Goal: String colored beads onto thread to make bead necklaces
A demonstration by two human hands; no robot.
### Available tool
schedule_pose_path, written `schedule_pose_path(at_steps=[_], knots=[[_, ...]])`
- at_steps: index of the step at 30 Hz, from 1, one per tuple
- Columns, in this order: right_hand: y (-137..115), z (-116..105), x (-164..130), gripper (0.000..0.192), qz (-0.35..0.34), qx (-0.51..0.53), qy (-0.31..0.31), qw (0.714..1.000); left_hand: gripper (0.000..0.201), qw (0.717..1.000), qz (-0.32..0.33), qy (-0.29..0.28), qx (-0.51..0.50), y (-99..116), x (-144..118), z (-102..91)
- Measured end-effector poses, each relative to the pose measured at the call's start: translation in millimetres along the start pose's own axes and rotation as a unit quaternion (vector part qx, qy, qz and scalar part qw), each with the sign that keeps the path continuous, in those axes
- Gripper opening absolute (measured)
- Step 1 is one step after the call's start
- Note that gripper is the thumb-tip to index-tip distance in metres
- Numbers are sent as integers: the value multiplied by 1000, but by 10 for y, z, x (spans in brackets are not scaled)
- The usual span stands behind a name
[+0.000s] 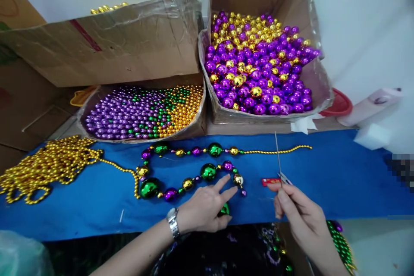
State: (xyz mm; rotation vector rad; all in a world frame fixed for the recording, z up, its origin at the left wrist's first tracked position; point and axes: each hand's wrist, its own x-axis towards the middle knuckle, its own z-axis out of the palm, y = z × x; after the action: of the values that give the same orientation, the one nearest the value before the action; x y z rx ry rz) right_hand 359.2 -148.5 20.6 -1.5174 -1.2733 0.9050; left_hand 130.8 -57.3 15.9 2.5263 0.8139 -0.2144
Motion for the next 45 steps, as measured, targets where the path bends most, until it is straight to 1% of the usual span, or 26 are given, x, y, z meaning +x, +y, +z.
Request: schedule_pose_path(at_steps=[3, 7, 11, 14, 16, 18, 20, 22, 26, 35, 45], knots=[[-19, 10, 11, 23, 7, 5, 7, 1000, 61, 999, -11, 35, 23, -14, -32, 28], [-37, 30, 20, 26, 4, 6, 18, 1000, 51, 993, -24, 77, 83, -11, 18, 89], [-41, 15, 19, 25, -15, -13, 24, 1000, 46, 990, -12, 87, 106, -15, 66, 116], [-34, 1, 21, 25, -27, -21, 15, 999, 43, 992, -5, 91, 92, -22, 63, 83], [-25, 4, 26, 25, -26, -23, 7, 999, 46, 992, -6, 93, 90, -3, 70, 51], [-16, 18, 33, 24, -22, -19, 7, 1000, 59, 991, -6, 87, 106, 44, 103, 28], [-13, 36, 40, 24, -20, -14, 8, 1000, 76, 989, -1, 66, 133, 105, 156, 20], [-17, 48, 40, 24, -23, -13, 10, 1000, 81, 987, 6, 40, 154, 157, 209, 25], [-21, 41, 23, 24, -26, -22, 11, 999, 76, 986, -7, 19, 168, 174, 238, 48], [62, 15, 13, 25, -9, -18, 15, 1000, 73, 988, -15, -20, 150, 125, 153, 44], [106, -18, 37, 25, 2, -13, 17, 1000, 69, 992, 1, -25, 123, 89, 139, 40]])
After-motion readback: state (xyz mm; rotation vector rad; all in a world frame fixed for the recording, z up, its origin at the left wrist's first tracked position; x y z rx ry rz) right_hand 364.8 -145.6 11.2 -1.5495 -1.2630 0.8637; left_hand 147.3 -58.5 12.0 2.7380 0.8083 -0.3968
